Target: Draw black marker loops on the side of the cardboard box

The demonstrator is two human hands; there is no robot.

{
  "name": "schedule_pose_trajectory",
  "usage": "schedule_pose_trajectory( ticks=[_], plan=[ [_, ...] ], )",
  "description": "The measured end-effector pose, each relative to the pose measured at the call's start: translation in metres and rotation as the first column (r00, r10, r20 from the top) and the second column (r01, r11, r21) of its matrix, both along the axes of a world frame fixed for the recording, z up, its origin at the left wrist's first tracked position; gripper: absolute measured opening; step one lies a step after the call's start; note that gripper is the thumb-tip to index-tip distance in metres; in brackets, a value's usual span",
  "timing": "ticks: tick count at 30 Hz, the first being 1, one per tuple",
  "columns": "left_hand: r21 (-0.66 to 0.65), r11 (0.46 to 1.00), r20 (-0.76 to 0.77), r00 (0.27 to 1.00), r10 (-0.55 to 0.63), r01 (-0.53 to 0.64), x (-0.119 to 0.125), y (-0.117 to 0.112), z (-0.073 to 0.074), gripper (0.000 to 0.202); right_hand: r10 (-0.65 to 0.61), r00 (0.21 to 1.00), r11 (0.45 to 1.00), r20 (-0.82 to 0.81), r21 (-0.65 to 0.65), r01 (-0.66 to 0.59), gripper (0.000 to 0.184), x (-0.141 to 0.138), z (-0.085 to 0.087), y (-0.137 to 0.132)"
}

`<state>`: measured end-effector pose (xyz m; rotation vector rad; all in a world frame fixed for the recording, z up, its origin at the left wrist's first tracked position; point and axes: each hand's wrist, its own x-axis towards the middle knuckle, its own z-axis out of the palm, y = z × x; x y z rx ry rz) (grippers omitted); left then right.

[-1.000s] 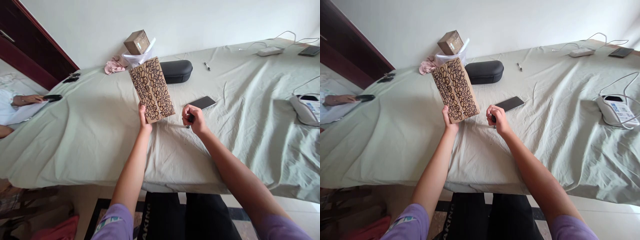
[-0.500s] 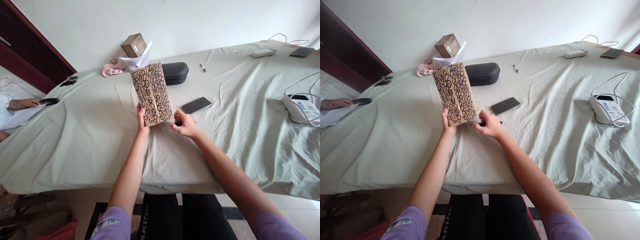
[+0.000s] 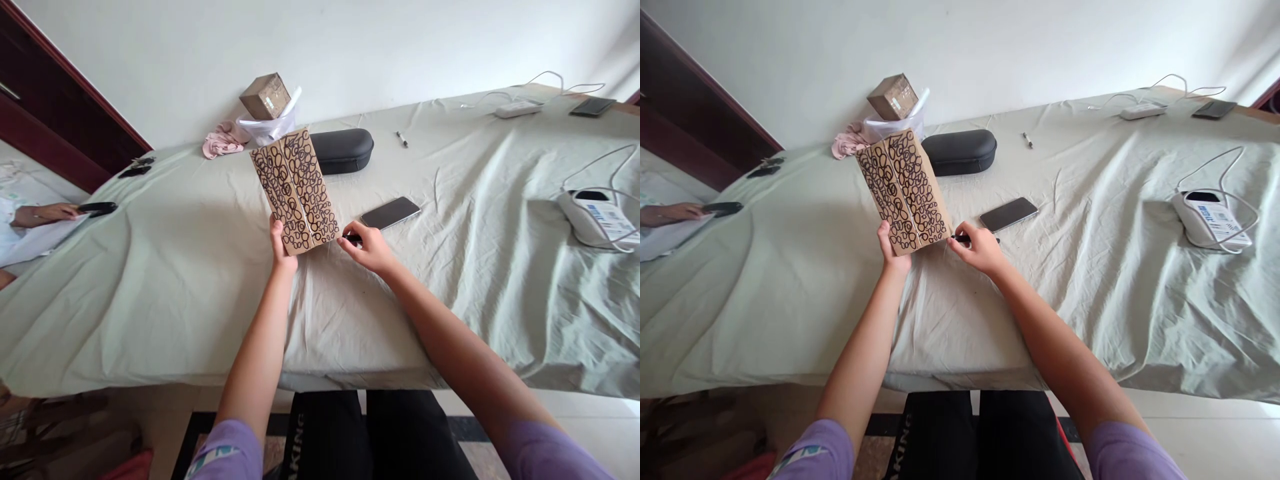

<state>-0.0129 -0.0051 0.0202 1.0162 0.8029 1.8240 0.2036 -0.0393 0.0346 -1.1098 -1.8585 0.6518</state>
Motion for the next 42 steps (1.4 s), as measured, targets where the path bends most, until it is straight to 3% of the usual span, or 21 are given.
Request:
schedule_pose_trajectory(
  ticks=[4, 8, 12, 16, 23, 31, 42],
  plan=[
    [0.024, 1.0, 0.007, 1.0, 0.011, -0.011, 0.0, 0.0, 0.001, 0.068, -0.041, 0.953, 0.999, -0.301, 0.009, 0.046, 0.048, 0.007, 0.008, 0.001],
    [0.011, 1.0, 0.034, 0.999, -0.012, 0.011, 0.0, 0.001, 0.0, 0.068, -0.072, 0.837, 0.99, -0.543, -0.14, -0.006, 0.065, 0.016, 0.007, 0.012],
    [0.003, 1.0, 0.02, 1.0, -0.019, 0.019, 0.001, 0.002, 0.0, 0.07, -0.089, 0.794, 0.967, -0.601, -0.242, -0.075, 0.075, 0.021, 0.0, 0.022],
    [0.009, 1.0, 0.03, 0.999, -0.027, 0.027, 0.002, 0.002, -0.001, 0.07, -0.097, 0.748, 0.978, -0.657, -0.203, -0.052, 0.066, 0.019, -0.003, 0.021],
    [0.009, 0.999, 0.053, 0.998, -0.039, 0.039, 0.003, 0.003, -0.002, 0.07, -0.058, 0.75, 0.96, -0.659, -0.243, -0.139, 0.057, 0.015, -0.002, 0.014],
    [-0.012, 1.0, 0.005, 1.0, -0.025, 0.025, 0.003, 0.0, -0.002, 0.071, 0.003, 0.826, 0.972, -0.563, -0.192, -0.134, 0.055, 0.012, -0.007, 0.011],
    [-0.028, 0.999, -0.009, 1.0, -0.022, 0.022, 0.004, -0.004, 0.0, 0.068, -0.029, 0.748, 0.953, -0.663, -0.244, -0.18, 0.055, 0.013, 0.003, 0.011]
  ],
)
